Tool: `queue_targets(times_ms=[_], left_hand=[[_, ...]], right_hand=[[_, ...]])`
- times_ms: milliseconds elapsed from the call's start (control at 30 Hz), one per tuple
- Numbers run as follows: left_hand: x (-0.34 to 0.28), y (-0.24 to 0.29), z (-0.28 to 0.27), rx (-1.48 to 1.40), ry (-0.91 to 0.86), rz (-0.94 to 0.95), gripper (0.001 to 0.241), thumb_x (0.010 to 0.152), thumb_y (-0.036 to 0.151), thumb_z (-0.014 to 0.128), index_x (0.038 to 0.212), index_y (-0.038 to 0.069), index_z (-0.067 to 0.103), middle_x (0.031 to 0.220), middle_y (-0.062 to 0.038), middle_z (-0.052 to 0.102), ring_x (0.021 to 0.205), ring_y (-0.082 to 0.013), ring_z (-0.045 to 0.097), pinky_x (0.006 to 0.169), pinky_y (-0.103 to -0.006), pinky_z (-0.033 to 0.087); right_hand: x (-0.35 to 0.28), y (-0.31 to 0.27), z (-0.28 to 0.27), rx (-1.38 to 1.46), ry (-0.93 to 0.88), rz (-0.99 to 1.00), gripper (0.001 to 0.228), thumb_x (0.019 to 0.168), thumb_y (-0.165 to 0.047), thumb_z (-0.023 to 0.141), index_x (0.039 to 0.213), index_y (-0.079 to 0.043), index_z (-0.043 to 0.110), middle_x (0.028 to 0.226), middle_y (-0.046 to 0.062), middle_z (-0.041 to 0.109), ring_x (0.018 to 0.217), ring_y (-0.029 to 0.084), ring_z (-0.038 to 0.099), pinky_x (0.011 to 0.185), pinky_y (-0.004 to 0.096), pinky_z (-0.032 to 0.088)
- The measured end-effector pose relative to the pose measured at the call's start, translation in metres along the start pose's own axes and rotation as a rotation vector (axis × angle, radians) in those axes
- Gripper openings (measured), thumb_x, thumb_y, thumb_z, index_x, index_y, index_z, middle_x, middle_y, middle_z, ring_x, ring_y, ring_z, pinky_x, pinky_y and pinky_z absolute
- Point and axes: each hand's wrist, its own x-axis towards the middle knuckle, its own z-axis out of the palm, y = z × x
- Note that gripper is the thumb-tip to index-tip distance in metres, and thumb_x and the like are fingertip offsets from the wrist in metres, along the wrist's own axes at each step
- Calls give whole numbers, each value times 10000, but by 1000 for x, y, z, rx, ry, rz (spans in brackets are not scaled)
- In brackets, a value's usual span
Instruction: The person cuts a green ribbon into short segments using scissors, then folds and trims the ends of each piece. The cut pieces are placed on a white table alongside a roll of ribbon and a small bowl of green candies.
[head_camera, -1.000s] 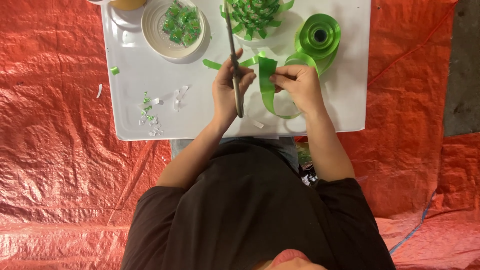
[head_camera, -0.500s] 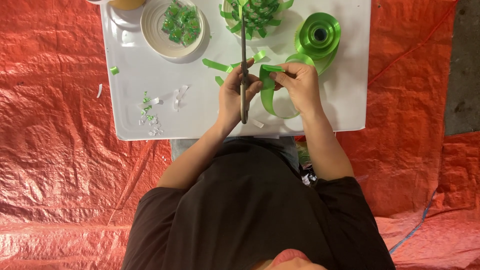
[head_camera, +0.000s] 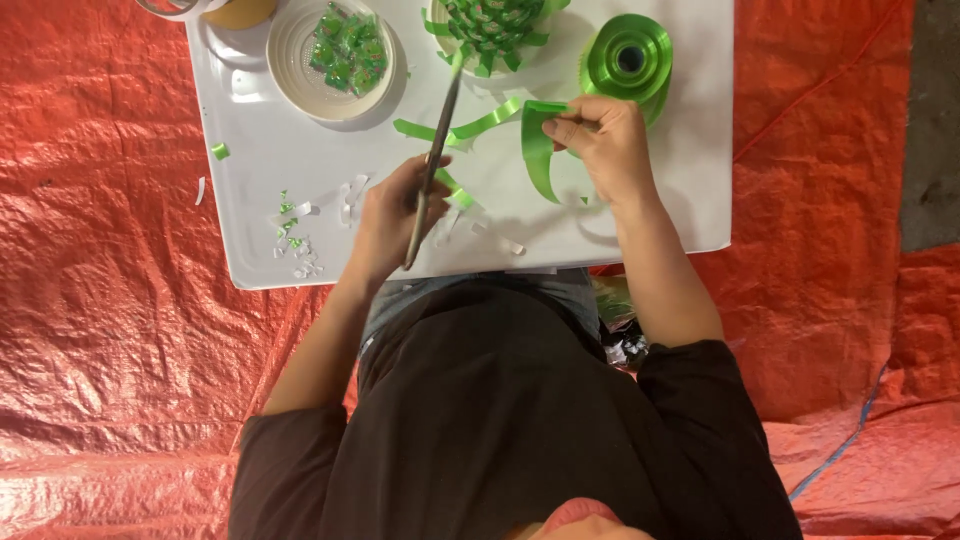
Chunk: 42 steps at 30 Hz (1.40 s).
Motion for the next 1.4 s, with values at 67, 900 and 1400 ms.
queue_targets(times_ms=[67,900,1400], left_hand=[[-11,12,-14,114,-46,-92,468,840,73,552,1296,146,628,967,-37,762,879,-171,703,862,-313,528],[-11,38,-8,-296,33,237,431,973,206,718,1349,92,541,1094,-120,737,788,-113,595,644,-239,505],[38,31,63,-805,-536,346,330,997,133,726,1282,99,564,1001,-41,612,925,-134,591,849,-298,526]], right_hand=[[2,7,-4,-36,35,18,155,912,-77,844,882,28,734,802,27,567,693,122,555,628,258,518],[14,-66,-93,207,-170,-439,242,1023,-147,650,843,13,674,807,173,653,704,229,573,672,291,409],[-9,-65,2,251,-523,-496,159,938,-249,720,781,-233,729,1396,-52,454,1331,182,440,1149,413,388]])
